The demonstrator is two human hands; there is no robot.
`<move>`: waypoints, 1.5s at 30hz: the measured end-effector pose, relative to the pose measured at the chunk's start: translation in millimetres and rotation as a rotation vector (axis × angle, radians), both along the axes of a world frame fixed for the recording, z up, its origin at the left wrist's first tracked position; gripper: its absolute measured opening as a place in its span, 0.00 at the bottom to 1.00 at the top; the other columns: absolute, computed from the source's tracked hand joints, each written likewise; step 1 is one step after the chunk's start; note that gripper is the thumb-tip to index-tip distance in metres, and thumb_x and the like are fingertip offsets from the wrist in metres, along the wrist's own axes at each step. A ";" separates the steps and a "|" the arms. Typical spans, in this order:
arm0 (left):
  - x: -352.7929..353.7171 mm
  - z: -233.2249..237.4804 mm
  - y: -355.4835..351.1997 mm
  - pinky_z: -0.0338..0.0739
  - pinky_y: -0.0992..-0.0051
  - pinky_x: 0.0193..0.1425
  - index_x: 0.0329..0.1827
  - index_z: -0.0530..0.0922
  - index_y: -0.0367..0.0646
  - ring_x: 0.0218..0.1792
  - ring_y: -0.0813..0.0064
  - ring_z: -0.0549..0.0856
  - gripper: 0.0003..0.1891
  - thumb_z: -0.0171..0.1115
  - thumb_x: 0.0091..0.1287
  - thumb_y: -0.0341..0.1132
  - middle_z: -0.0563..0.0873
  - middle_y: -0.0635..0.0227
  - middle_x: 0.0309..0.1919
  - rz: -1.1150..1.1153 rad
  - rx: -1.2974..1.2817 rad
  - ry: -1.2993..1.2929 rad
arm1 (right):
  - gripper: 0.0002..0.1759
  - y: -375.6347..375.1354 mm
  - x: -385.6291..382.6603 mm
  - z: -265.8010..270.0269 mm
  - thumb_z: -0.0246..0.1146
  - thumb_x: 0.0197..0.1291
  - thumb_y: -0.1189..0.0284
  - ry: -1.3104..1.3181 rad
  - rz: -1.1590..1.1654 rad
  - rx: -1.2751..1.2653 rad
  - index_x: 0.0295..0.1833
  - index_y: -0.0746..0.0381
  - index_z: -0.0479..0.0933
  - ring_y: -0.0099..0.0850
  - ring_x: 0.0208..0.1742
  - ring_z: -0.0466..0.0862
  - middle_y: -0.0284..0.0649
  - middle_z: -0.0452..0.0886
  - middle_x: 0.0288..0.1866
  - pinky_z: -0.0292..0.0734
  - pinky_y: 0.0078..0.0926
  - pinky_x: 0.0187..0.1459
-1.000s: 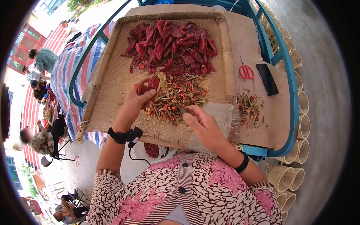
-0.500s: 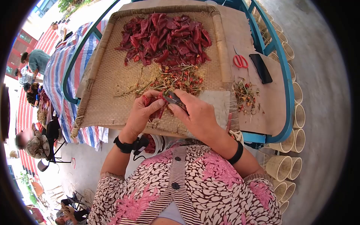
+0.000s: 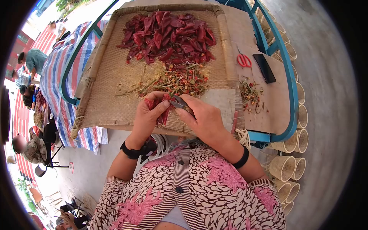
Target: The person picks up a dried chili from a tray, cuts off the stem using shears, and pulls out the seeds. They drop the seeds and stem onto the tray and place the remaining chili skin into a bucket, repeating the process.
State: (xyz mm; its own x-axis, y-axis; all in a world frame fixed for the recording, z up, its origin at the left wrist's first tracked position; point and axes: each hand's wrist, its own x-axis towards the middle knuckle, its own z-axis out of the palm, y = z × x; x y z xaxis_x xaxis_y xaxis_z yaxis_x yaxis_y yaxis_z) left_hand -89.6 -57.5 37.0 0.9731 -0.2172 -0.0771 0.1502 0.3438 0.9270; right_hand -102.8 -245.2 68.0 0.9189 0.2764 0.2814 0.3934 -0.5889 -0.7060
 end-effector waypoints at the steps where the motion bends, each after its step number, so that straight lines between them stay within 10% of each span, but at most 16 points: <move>1: -0.7 -0.5 -0.3 0.67 0.87 0.27 0.50 0.77 0.39 0.26 0.90 0.75 0.10 0.62 0.70 0.32 0.83 0.75 0.32 0.003 0.001 -0.021 | 0.22 -1.6 0.8 -1.3 0.65 0.63 0.64 0.015 0.013 0.025 0.57 0.65 0.75 0.45 0.39 0.84 0.51 0.83 0.42 0.78 0.34 0.38; 26: -18.6 -2.3 -31.0 0.69 0.85 0.26 0.46 0.76 0.39 0.24 0.90 0.73 0.05 0.58 0.72 0.31 0.81 0.75 0.31 0.109 0.075 0.042 | 0.20 -31.7 15.5 -10.8 0.62 0.65 0.62 -0.018 0.176 -0.053 0.55 0.65 0.76 0.41 0.38 0.85 0.48 0.81 0.38 0.78 0.36 0.37; 35: -20.7 -6.4 -21.2 0.66 0.87 0.27 0.46 0.76 0.43 0.25 0.90 0.73 0.07 0.61 0.70 0.34 0.79 0.78 0.30 0.037 -0.113 0.100 | 0.17 -48.3 25.2 -1.6 0.56 0.72 0.58 1.441 0.478 0.936 0.50 0.62 0.78 0.13 0.22 0.63 0.26 0.70 0.23 0.57 0.15 0.24; 45: -14.2 5.2 -35.7 0.66 0.87 0.25 0.46 0.76 0.42 0.22 0.90 0.73 0.08 0.61 0.71 0.35 0.77 0.79 0.27 0.064 0.035 0.124 | 0.17 -29.8 19.6 -12.8 0.58 0.70 0.61 -0.044 0.175 -0.002 0.50 0.66 0.75 0.28 0.28 0.79 0.40 0.77 0.29 0.74 0.31 0.30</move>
